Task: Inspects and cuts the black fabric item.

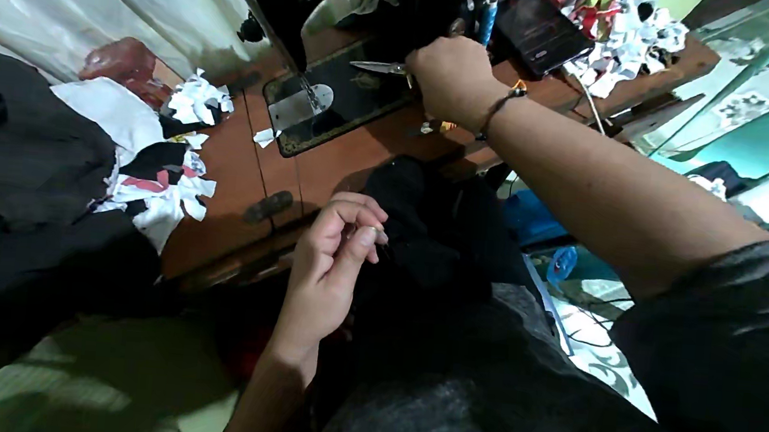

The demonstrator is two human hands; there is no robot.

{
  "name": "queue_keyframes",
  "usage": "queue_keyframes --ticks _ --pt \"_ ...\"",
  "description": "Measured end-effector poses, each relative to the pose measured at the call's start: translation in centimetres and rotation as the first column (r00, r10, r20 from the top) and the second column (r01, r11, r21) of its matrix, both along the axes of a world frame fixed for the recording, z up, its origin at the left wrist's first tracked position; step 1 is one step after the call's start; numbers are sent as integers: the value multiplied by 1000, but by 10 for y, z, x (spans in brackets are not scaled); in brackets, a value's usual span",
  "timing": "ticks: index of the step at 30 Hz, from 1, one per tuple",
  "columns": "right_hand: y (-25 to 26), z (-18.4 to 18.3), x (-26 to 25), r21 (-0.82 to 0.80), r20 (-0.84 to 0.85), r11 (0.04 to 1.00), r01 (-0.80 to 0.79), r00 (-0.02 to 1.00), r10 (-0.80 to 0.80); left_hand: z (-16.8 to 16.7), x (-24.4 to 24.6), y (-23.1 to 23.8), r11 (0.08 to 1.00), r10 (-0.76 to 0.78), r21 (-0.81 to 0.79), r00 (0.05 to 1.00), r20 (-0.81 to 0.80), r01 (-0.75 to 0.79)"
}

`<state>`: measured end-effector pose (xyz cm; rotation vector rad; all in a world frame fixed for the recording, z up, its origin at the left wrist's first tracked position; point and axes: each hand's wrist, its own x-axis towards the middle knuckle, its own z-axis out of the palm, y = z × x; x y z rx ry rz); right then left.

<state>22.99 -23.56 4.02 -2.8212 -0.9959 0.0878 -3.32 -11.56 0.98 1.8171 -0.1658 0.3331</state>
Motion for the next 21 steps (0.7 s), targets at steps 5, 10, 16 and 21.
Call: queue_keyframes --ticks 5,10,16,21 --pt "-24 3 5 83 -1 995 -54 999 54 6 8 12 1000 0 -30 997 -83 -3" --pt "-108 16 -28 407 -176 907 -106 966 192 8 20 24 990 -41 -141 989 -141 21" --pt "-199 -13 -90 615 -193 770 -169 915 355 14 27 24 990 -44 -141 980 -193 17" --pt "-207 -46 -119 646 -62 714 -272 913 403 15 30 22 996 -36 -89 984 -176 20"
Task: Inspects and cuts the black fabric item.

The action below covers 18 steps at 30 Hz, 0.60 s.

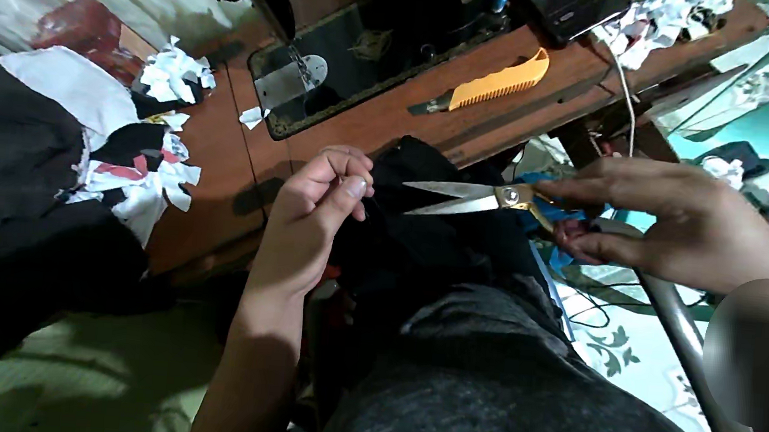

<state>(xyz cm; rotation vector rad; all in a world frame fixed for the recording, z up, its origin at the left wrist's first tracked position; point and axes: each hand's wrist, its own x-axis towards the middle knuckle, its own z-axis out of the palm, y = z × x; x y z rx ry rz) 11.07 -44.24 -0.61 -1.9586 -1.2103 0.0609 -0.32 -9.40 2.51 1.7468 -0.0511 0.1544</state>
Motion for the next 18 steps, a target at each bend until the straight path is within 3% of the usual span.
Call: queue_keyframes --ticks 18 --pt "28 -11 -1 23 40 993 -114 993 113 8 1 -4 987 -19 159 999 47 12"
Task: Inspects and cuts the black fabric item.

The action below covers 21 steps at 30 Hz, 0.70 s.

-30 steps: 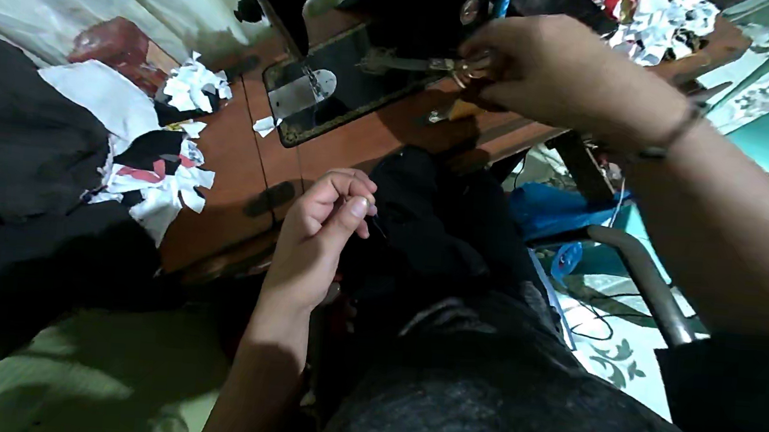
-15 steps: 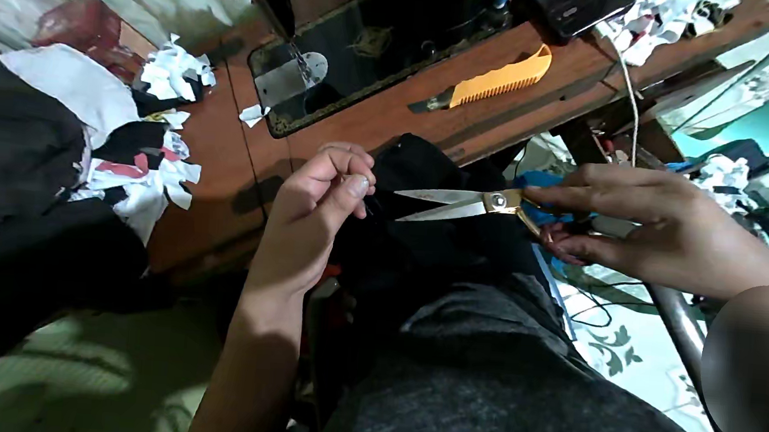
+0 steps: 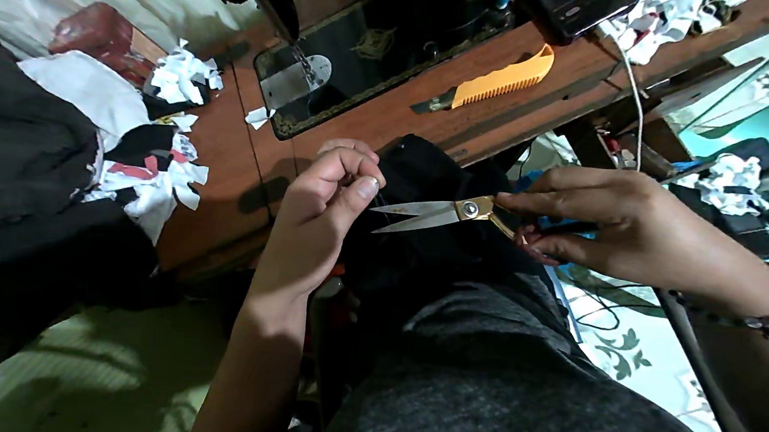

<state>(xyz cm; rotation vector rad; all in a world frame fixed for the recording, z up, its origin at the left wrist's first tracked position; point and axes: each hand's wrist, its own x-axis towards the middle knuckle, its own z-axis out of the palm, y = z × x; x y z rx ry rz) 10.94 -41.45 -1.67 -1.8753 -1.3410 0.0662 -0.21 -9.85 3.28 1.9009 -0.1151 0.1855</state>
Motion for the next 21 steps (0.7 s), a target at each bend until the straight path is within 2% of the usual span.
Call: queue_keyframes --ticks 4,7,21 --pt "-10 3 2 -10 -44 999 36 998 -36 -1 -1 4 1000 25 -2 1000 -3 -25" --pt "-10 3 4 -13 -12 998 64 998 -64 -2 -1 4 999 28 -17 1000 -11 -29" --pt "17 3 7 -3 66 999 -33 997 33 -1 1 2 1000 21 2 1000 -11 -21"
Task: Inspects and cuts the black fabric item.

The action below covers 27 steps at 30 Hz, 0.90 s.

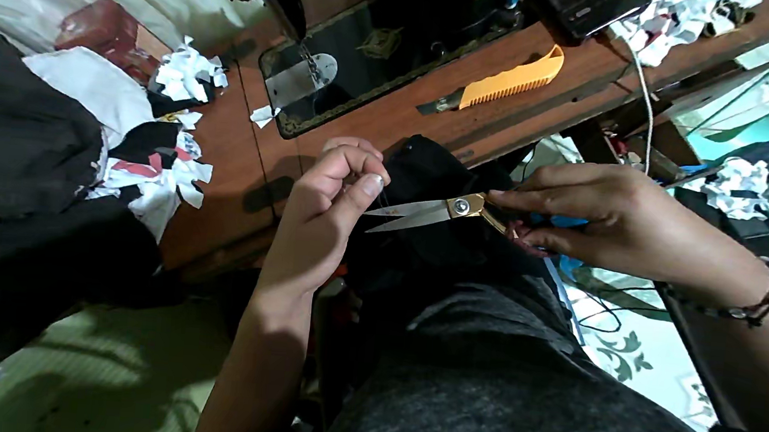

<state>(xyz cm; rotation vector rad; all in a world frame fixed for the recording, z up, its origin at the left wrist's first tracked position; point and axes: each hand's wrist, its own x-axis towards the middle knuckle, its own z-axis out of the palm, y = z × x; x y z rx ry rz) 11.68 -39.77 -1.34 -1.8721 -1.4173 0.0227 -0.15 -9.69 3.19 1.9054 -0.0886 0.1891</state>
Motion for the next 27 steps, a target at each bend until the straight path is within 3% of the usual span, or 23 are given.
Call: queue_keyframes --ticks 10,14,19,23,27 --pt "3 0 2 12 11 1000 -22 1000 22 -2 2 -1 1000 -12 -29 1000 5 12" --pt "4 1 5 28 -78 1000 10 997 -7 1 3 4 999 -8 -44 1000 24 9" --pt "20 12 38 66 -81 971 231 971 -226 10 4 5 991 57 -130 983 174 -35" --pt "57 27 64 -69 80 870 488 872 -483 11 6 -4 995 86 -80 957 276 -67" --pt "109 40 78 -209 181 777 594 804 -566 7 9 -18 989 90 -134 969 231 -60"
